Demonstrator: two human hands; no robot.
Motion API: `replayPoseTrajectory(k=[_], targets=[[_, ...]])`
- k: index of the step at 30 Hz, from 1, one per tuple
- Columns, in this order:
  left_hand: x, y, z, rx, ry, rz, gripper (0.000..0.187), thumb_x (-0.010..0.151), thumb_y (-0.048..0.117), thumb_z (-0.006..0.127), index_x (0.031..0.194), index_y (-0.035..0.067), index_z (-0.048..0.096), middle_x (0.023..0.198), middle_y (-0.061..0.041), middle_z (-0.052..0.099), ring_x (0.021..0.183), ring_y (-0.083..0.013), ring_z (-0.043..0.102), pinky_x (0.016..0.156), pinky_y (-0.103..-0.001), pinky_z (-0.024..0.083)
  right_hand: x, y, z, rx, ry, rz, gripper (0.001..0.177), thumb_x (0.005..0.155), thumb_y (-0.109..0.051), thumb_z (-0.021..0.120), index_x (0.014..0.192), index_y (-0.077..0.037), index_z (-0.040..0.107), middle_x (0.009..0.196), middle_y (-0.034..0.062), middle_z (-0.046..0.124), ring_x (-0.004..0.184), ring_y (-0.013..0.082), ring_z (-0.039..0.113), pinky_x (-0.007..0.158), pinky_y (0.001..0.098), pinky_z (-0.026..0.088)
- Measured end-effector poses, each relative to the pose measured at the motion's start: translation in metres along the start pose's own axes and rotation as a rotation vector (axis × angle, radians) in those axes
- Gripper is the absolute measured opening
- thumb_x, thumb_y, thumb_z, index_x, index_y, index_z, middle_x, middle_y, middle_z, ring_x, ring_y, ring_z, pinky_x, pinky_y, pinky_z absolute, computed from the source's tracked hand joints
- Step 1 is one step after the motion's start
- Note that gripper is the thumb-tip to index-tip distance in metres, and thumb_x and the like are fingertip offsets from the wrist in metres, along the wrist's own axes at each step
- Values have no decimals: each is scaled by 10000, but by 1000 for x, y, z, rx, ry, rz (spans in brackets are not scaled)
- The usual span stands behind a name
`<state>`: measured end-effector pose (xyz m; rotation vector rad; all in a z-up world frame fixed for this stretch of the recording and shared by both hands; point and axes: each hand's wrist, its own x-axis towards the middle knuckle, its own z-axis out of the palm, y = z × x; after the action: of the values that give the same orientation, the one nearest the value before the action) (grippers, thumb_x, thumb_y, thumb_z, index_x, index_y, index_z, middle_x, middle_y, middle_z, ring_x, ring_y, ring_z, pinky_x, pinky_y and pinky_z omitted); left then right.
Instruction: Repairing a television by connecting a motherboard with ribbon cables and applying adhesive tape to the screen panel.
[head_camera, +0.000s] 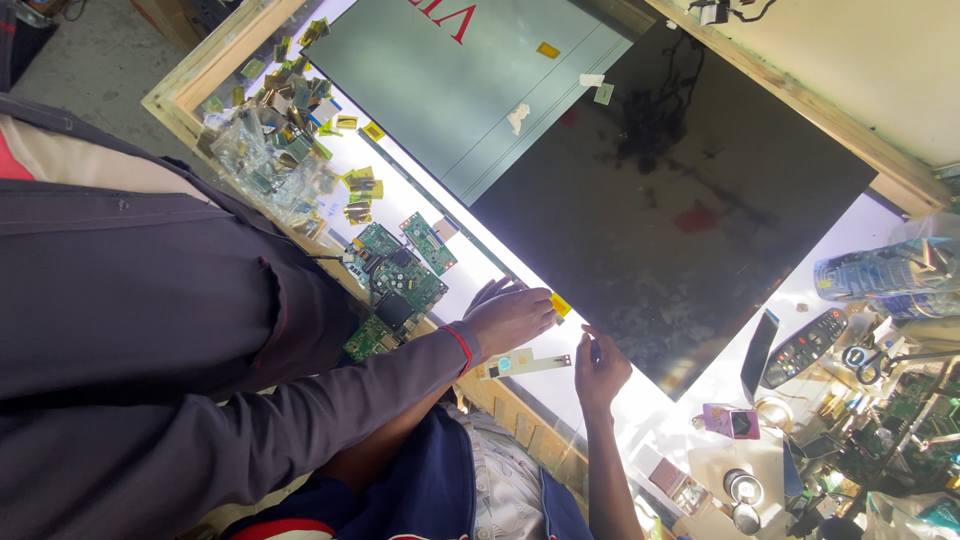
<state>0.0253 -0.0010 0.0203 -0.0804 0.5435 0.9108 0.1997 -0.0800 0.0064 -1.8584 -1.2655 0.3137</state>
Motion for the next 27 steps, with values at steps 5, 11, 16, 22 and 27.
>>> replayPoseTrajectory(k=[5, 11, 16, 22, 27], targets=[[24, 12, -9, -276, 94, -173, 435, 1041, 410, 410, 1107, 54, 651, 969, -97, 716, 918, -225, 699, 975, -393, 460, -1, 23, 8, -59, -17, -57, 162, 890, -217, 639, 993, -228, 763, 563, 20, 624, 532, 248, 632, 562, 338, 490], [75, -4, -96, -327, 82, -155, 413, 1024, 385, 447, 1212, 87, 663, 1133, -64, 702, 1064, -200, 686, 1038, -376, 433, 12, -15, -4, -117, -169, -118, 218, 912, -217, 625, 1104, -154, 705, 527, 63, 580, 492, 307, 612, 516, 404, 461], [22, 5, -17, -235, 29, -159, 423, 1042, 393, 381, 1227, 117, 643, 1094, -25, 699, 1037, -150, 687, 1008, -330, 442, 16, -12, 5, -261, -243, -162, 252, 907, -177, 577, 1128, -199, 696, 506, 56, 573, 499, 312, 629, 518, 425, 485], [53, -3, -61, -233, 4, -128, 391, 1026, 372, 443, 1183, 92, 666, 1122, -48, 707, 1029, -176, 692, 996, -359, 447, 21, 0, 16, -402, -296, -247, 325, 855, -161, 570, 1143, -255, 688, 563, 85, 637, 561, 351, 675, 540, 471, 515], [56, -8, -61, -108, 55, 24, 361, 1047, 287, 419, 1258, 75, 621, 1168, -53, 696, 1034, -200, 688, 1005, -379, 468, 19, 9, 18, -394, -256, -336, 408, 780, -133, 590, 1133, -298, 711, 603, 44, 650, 562, 291, 676, 532, 404, 518]])
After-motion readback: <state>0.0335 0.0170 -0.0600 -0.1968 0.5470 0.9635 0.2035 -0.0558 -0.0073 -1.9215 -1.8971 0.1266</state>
